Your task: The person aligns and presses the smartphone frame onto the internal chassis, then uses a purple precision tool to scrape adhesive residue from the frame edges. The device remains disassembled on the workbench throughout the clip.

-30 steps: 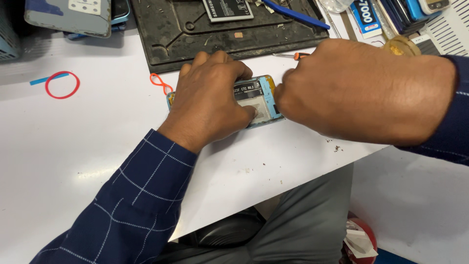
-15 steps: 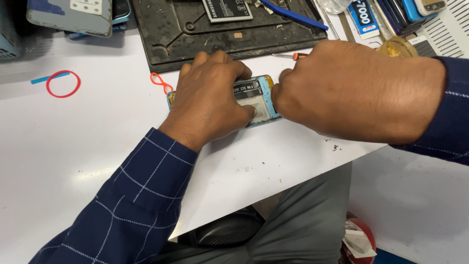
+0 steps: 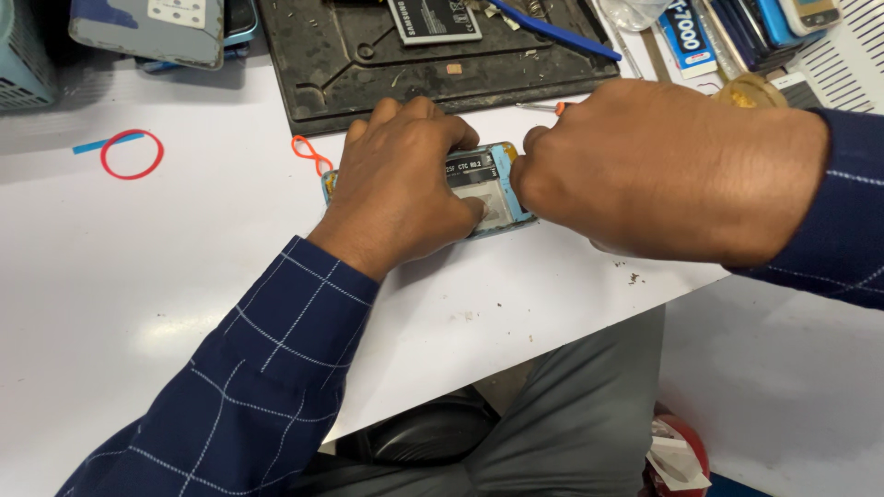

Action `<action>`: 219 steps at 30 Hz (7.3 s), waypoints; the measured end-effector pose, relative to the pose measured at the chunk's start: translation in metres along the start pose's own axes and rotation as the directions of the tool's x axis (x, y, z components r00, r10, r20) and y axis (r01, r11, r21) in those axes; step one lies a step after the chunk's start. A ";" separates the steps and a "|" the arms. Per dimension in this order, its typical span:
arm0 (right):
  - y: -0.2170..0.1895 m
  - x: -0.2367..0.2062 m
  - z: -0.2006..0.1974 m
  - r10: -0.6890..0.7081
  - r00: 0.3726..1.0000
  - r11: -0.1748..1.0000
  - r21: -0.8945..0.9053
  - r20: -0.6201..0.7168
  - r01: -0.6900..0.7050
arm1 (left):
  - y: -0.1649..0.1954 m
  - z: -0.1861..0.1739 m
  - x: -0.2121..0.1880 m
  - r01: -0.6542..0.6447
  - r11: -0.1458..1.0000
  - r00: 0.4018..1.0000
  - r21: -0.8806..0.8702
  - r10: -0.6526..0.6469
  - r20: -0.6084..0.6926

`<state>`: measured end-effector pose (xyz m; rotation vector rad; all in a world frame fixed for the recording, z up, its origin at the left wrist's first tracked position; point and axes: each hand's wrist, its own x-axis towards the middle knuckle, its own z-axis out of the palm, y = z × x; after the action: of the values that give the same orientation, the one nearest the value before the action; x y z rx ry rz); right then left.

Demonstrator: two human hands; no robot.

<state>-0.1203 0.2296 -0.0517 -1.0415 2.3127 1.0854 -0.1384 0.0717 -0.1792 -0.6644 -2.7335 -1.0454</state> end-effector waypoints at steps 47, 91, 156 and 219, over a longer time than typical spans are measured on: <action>0.122 0.090 0.123 0.384 0.824 0.812 0.577 -0.417 -0.087 | 0.007 -0.008 0.010 0.024 0.999 0.999 -0.027 -0.023 0.036; -0.007 0.009 0.095 0.198 0.773 0.715 0.628 -0.602 0.307 | -0.007 0.003 0.003 -0.055 0.998 0.997 -0.031 0.053 -0.059; 0.011 -0.024 0.058 0.114 0.855 0.955 0.294 -0.506 0.047 | -0.007 0.004 0.001 -0.030 0.999 0.999 -0.026 0.029 -0.031; 0.000 0.006 -0.018 -0.042 0.993 0.991 -0.123 0.114 0.056 | -0.006 0.003 -0.001 -0.033 0.999 0.999 -0.024 0.032 -0.026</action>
<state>-0.1248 0.2133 -0.0441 -1.0497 2.1436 1.2514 -0.1395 0.0693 -0.1850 -0.6914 -2.6827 -1.0747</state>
